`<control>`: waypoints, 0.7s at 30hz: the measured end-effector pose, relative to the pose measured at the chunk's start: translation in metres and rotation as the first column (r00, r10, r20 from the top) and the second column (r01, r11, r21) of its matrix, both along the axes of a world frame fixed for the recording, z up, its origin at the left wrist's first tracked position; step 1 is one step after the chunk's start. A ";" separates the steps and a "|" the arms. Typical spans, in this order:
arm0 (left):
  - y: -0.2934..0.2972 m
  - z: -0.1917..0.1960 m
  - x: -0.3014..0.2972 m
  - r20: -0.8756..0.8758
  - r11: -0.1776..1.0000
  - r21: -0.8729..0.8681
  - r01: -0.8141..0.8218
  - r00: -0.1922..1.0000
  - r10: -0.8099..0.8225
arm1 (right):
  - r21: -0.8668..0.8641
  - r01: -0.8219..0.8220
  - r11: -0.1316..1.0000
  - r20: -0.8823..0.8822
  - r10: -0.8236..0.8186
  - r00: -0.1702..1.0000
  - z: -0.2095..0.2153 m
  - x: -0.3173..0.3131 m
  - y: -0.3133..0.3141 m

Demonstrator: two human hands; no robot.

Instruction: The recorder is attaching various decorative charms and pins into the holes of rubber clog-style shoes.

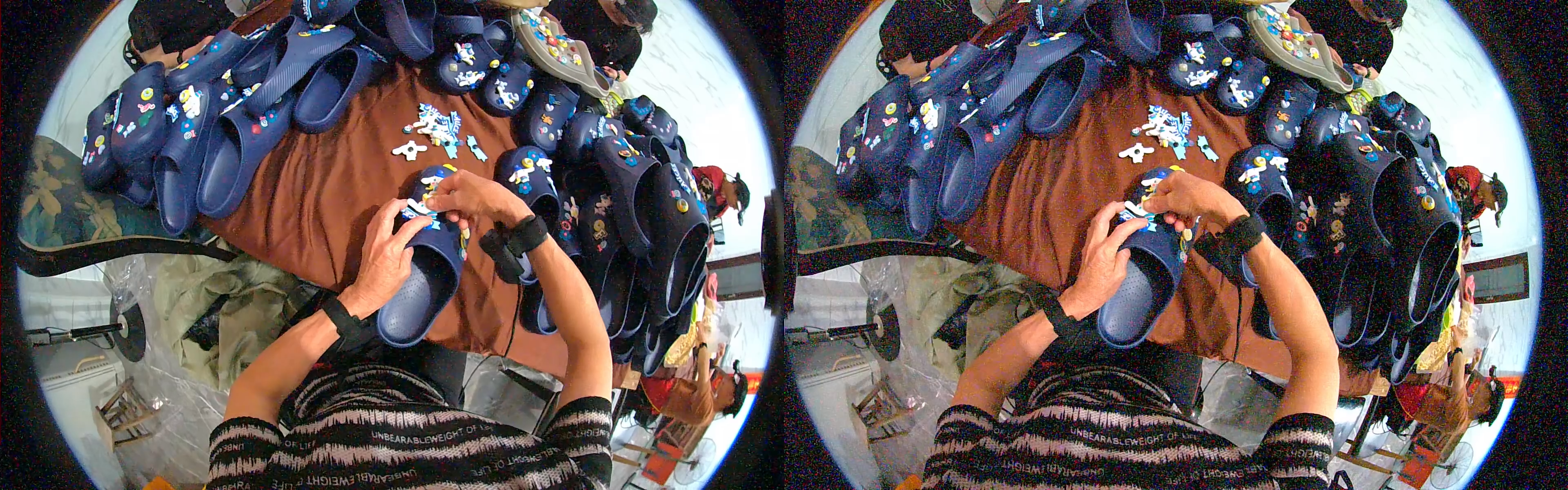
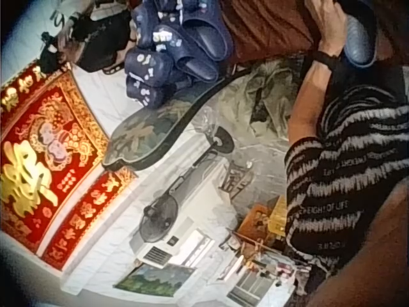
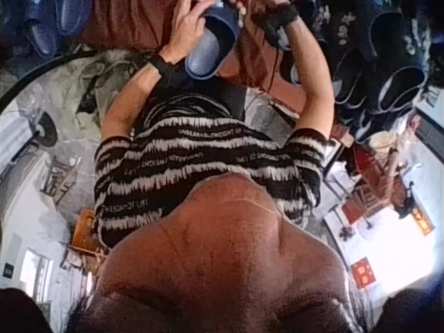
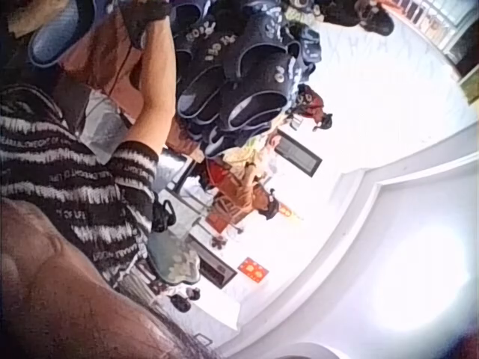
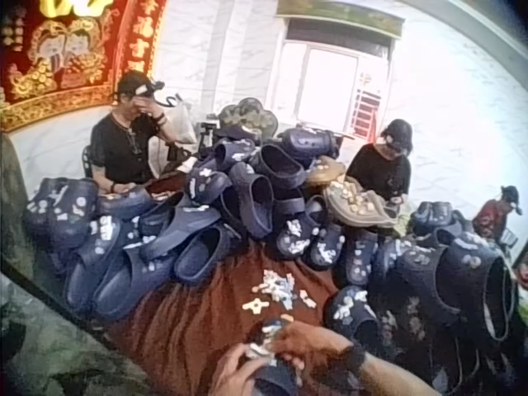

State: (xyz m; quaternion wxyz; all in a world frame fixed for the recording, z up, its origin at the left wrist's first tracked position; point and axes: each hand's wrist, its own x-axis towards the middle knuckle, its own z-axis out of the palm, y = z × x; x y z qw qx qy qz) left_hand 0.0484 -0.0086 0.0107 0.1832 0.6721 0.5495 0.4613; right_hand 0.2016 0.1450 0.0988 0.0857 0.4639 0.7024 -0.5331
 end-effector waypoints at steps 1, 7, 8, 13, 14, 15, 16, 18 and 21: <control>0.000 -0.001 0.000 0.000 1.000 -0.001 -0.002 1.000 0.002 | -0.048 -0.004 0.999 0.016 0.005 1.000 0.001 -0.001 0.002; 0.001 0.001 0.001 -0.017 1.000 0.002 -0.007 1.000 0.007 | 0.043 -0.161 0.986 0.189 0.151 0.970 -0.004 -0.013 0.016; -0.001 0.000 -0.001 -0.030 1.000 0.004 -0.012 0.999 0.012 | 0.041 -0.168 0.985 0.186 0.157 0.970 0.003 -0.021 0.012; 0.001 0.000 -0.001 -0.057 1.000 0.000 0.012 0.998 -0.012 | 0.155 -0.340 0.928 0.415 0.251 0.875 0.004 -0.030 0.009; 0.001 0.000 0.000 -0.056 1.000 -0.002 0.014 0.998 -0.014 | 0.153 -0.337 0.929 0.414 0.249 0.875 0.001 -0.031 0.008; 0.002 -0.001 0.000 -0.056 1.000 -0.004 0.017 0.998 -0.018 | 0.294 -0.444 0.846 0.455 0.285 0.844 -0.002 -0.032 0.007; 0.002 -0.001 0.000 -0.067 1.000 -0.004 0.017 0.998 -0.017 | 0.420 -0.538 0.730 0.499 0.309 0.809 -0.003 -0.033 0.004; 0.002 -0.002 -0.001 -0.080 1.000 -0.004 0.023 0.997 -0.023 | 0.490 -0.579 0.651 0.521 0.314 0.794 -0.009 -0.033 0.002; 0.003 -0.003 -0.002 -0.039 1.000 -0.014 0.028 0.999 -0.029 | 0.542 -0.573 0.615 0.504 0.308 0.807 0.000 -0.031 0.000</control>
